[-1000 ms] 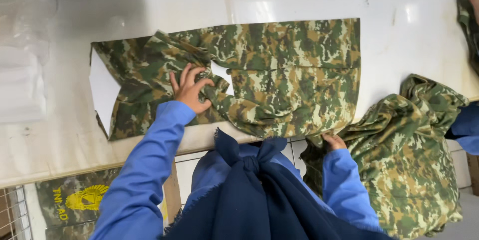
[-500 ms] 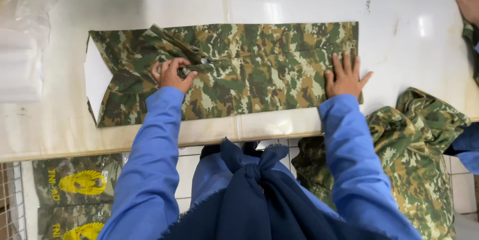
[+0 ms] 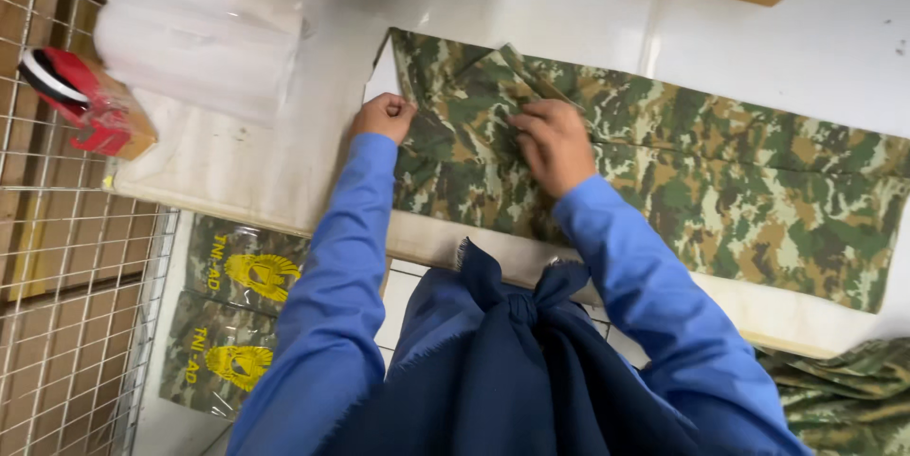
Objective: The person folds a camouflage shirt around a white board and then slides the folded garment into a clear plastic bag.
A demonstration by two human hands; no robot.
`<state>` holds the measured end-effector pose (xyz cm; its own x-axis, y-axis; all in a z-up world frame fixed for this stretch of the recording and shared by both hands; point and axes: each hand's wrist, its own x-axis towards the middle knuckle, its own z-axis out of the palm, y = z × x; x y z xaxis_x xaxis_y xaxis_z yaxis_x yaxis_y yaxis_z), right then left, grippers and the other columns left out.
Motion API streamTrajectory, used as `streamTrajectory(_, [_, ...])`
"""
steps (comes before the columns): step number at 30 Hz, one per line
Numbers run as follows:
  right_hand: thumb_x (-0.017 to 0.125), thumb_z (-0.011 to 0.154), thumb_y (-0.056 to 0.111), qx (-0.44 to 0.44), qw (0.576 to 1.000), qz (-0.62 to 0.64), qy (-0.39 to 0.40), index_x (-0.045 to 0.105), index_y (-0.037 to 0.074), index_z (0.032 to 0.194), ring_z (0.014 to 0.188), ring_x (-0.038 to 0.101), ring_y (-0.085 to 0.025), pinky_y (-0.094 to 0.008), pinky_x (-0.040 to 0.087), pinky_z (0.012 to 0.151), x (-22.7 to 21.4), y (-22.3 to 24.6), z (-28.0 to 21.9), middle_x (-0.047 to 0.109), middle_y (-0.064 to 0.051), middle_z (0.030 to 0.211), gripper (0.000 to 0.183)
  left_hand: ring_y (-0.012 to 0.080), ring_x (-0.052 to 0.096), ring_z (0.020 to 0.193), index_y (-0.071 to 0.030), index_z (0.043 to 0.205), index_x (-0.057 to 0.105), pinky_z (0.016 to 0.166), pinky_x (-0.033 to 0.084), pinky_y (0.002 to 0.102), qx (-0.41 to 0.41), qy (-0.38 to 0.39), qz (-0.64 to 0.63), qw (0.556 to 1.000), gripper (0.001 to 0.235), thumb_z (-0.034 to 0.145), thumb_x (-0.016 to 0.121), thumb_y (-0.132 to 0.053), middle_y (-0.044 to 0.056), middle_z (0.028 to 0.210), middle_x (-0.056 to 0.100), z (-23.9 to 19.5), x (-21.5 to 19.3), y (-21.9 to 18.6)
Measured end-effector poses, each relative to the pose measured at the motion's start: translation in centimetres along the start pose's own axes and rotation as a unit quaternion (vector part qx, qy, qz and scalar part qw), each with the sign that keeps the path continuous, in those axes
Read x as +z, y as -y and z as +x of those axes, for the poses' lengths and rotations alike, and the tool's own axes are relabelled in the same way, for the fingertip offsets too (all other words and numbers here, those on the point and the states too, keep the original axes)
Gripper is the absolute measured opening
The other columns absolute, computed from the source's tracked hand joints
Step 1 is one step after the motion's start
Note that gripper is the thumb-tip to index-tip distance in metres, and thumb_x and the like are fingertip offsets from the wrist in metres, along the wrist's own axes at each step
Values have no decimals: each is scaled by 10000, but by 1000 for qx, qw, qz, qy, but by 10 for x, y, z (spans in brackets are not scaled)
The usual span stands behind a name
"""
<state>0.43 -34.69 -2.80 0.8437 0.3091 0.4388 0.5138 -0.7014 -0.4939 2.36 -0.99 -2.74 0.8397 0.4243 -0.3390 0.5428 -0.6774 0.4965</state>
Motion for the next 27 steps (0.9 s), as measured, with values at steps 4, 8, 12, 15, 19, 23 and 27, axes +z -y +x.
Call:
streamTrajectory(4, [796,891,357,-80,986,92,110,695,316,1210,1261,582,-244,-432,510,1038,103,91,90,596,13,1243,337,168,722,1023,-353,962,635,919,567,369,35,37,-40,998,211,869,635,-543,-160,915,756,7,1,14])
streamTrajectory(8, [829,870,301,-117,979,74,151,671,227,905,1014,590,-265,-460,445,936,123,105,103,586,0,1024,178,193,720,1014,-341,962,625,909,580,401,31,73,-61,995,211,855,696,-508,-112,868,745,10,2,35])
streamTrajectory(12, [663,982,405,-95,989,16,108,567,251,927,936,614,-216,-473,382,949,141,104,107,599,37,824,190,201,732,999,-205,1197,550,904,557,373,97,103,-192,971,257,968,644,-276,33,1018,787,7,-6,45])
streamTrajectory(15, [632,971,380,-100,992,-25,77,524,245,935,966,608,-209,-504,372,964,149,100,102,588,18,821,176,249,719,1105,-188,1339,541,962,561,427,110,105,-160,975,393,987,636,-334,67,1110,781,3,1,44])
streamTrajectory(19, [581,954,497,-168,980,-8,107,512,223,992,928,545,-233,-476,369,925,158,86,106,508,-16,908,286,195,692,1174,-227,1359,593,1009,568,404,51,113,-59,990,560,876,783,-434,17,1200,759,3,7,47])
streamTrajectory(23, [487,971,640,-148,982,-47,112,564,199,1147,969,508,-254,-463,366,884,100,14,132,515,-41,1038,480,149,702,1149,-237,1286,663,992,568,365,24,111,-28,993,511,867,780,-504,-34,1187,761,4,9,48])
streamTrajectory(27, [846,799,297,113,963,-240,-39,634,107,1153,1104,483,-329,-485,376,868,-9,-132,203,517,-122,1288,454,207,725,1060,-230,1142,720,884,572,413,9,69,12,998,391,859,745,-498,-16,1103,784,-8,-7,15])
